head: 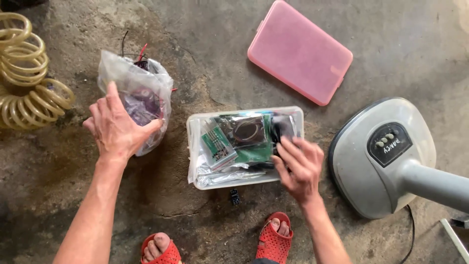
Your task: The person opens a pink plastic container filled with small electronic components in plastic bags. They remove a small bag, open it to reveal two circuit boards, and examine them before placing them back into the bag. The person then closes the container and places it on a shelf.
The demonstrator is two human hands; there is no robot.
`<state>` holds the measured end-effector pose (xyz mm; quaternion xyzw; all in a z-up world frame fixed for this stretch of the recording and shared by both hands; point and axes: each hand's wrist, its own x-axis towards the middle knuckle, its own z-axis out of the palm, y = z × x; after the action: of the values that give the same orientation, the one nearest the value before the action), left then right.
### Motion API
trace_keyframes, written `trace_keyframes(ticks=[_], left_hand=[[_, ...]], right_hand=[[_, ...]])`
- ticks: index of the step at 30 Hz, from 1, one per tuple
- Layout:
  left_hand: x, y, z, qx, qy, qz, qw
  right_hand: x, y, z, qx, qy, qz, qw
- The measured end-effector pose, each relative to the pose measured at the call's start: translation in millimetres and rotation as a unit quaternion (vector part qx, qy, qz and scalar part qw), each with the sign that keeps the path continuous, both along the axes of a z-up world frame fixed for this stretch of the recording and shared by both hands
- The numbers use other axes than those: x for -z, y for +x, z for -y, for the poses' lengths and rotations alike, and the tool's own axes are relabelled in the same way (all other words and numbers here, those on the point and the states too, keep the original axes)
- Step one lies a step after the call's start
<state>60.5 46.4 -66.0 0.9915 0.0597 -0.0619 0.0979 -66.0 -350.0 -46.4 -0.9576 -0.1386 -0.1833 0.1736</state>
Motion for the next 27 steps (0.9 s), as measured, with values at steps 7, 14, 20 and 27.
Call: trace_keyframes(ticks=[7,14,20,27], left_hand=[[17,-9,-22,-0.057,-0.205,0.052,0.976],[7,-42,-33,-0.103,-0.374,0.172,0.905],[-76,-60,-31,0.051,-0.411,0.148,0.898],[-156,-14,95,0.389,-0.445,-0.062,0.804]], right_hand=[[9,2,-3,0.020,0.019,0.061,0.998],[-6,-18,7,0.052,0.187,0.027,0.981],[-54,6,-1,0.036,0.227,0.068,0.971],[-98,31,-37,-0.109,0.334,0.054,0.935]])
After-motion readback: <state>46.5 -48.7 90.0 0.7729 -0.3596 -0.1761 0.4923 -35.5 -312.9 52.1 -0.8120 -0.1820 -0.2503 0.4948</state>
